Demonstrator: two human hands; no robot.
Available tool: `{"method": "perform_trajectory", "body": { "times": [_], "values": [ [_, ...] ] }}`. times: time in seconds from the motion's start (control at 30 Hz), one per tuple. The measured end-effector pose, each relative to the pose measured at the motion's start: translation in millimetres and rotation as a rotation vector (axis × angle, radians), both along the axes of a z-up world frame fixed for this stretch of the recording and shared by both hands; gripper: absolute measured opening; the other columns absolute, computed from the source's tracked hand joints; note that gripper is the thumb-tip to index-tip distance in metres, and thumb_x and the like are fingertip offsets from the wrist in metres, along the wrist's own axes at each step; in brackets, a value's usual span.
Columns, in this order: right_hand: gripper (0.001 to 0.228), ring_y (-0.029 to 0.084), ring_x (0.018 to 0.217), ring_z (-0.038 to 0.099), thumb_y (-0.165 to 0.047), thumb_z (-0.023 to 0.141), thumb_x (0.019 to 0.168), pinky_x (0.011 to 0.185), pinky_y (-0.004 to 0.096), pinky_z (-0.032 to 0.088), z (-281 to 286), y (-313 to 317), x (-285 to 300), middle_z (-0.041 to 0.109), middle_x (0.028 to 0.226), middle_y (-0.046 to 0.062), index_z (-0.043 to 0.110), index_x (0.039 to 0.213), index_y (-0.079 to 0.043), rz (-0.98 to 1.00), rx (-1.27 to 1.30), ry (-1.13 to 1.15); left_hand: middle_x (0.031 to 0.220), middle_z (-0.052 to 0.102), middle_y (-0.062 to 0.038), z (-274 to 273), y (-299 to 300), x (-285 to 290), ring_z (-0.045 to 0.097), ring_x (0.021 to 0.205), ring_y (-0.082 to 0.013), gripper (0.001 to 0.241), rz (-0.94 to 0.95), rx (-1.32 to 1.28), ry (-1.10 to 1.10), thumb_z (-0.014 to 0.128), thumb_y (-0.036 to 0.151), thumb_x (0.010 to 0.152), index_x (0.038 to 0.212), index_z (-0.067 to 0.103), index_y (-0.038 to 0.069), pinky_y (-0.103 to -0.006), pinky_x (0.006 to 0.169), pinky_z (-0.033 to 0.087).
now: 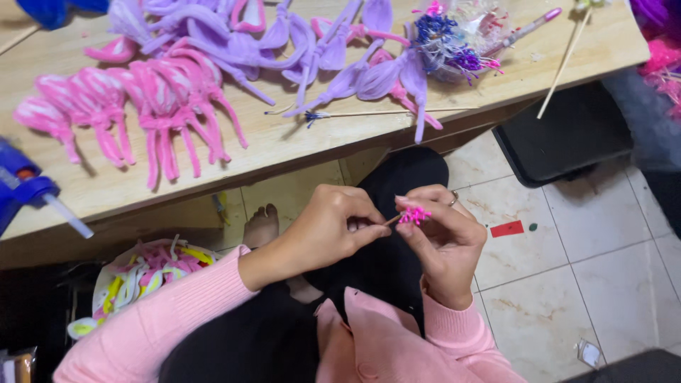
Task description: The person sits on the floor and assembles artificial flowers using pink and white felt petals, wooden sticks, and a hot glue gun. They apply glue to the base of the petals and attach them to the sticks, then arrange the petals to form a flower shape.
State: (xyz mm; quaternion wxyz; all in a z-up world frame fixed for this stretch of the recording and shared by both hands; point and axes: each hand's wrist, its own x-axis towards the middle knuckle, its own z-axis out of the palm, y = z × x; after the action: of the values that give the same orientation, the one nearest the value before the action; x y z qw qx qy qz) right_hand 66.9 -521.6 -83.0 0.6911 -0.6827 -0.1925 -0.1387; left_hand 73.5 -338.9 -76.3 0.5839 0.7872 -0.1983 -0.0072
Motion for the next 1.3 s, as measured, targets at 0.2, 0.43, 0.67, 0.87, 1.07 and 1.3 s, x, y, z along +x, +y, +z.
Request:
{"method": "perform_trajectory", "body": {
  "times": [0.2,0.43,0.67,0.87,1.07,1.3],
  "values": [
    [0.012,0.012,0.052,0.055,-0.004,0.081,0.084,0.042,0.022,0.047,4.9,28.2,14.6,0.07,0.085,0.02,0.079,0.095,0.001,0.015,-0.034,-0.046,0.072,0.073,-0.011,-10.9,21.1,-5.4,0.068,0.058,-0.0153,0.006,0.097,0.008,-0.055,0.08,0.004,0.079,0.085,0.08,0.006,-0.0203,0.049,0.056],
    [0.04,0.018,0.081,0.07,-0.014,0.069,0.097,0.062,0.023,0.056,-8.9,67.6,32.4,0.07,0.105,0.021,0.06,0.129,0.008,0.088,0.245,0.075,0.066,0.075,-0.011,6.1,66.4,-10.7,0.07,0.051,-0.0115,0.008,0.456,-0.091,0.007,0.077,0.007,0.085,0.089,0.077,0.0,-0.0179,0.046,0.055],
    [0.006,0.024,0.057,0.073,-0.004,0.085,0.08,0.054,0.031,0.059,-20.6,117.9,20.3,0.078,0.072,0.011,0.082,0.085,-0.006,0.305,-0.222,-0.045,0.064,0.074,-0.01,17.3,86.0,-8.1,0.07,0.049,-0.01,0.008,0.636,-0.279,0.03,0.075,0.006,0.087,0.086,0.075,-0.001,-0.0163,0.045,0.054],
    [0.006,0.021,0.057,0.068,-0.005,0.084,0.082,0.056,0.028,0.058,-4.6,127.0,31.3,0.072,0.069,0.007,0.08,0.085,-0.008,0.25,-0.317,-0.19,0.061,0.072,-0.014,2.1,105.6,-14.3,0.07,0.05,-0.0122,0.013,0.687,-0.391,0.038,0.075,0.009,0.089,0.085,0.074,-0.004,-0.0193,0.047,0.056],
    [0.012,0.024,0.063,0.075,-0.007,0.087,0.078,0.061,0.031,0.059,-20.7,136.8,23.5,0.079,0.075,0.007,0.083,0.089,-0.01,0.328,-0.315,-0.123,0.061,0.071,-0.015,-8.3,113.6,-29.4,0.071,0.051,-0.0143,0.011,0.714,-0.427,-0.005,0.075,0.007,0.09,0.086,0.074,-0.002,-0.0216,0.049,0.057],
    [0.007,0.021,0.06,0.073,-0.003,0.082,0.081,0.061,0.03,0.059,-41.9,149.5,22.5,0.078,0.07,0.007,0.083,0.084,-0.01,0.438,-0.294,-0.023,0.061,0.071,-0.014,-28.2,124.9,-40.5,0.07,0.049,-0.0132,0.013,0.779,-0.454,0.089,0.078,0.01,0.089,0.088,0.076,-0.002,-0.0198,0.047,0.057]
  ]
}}
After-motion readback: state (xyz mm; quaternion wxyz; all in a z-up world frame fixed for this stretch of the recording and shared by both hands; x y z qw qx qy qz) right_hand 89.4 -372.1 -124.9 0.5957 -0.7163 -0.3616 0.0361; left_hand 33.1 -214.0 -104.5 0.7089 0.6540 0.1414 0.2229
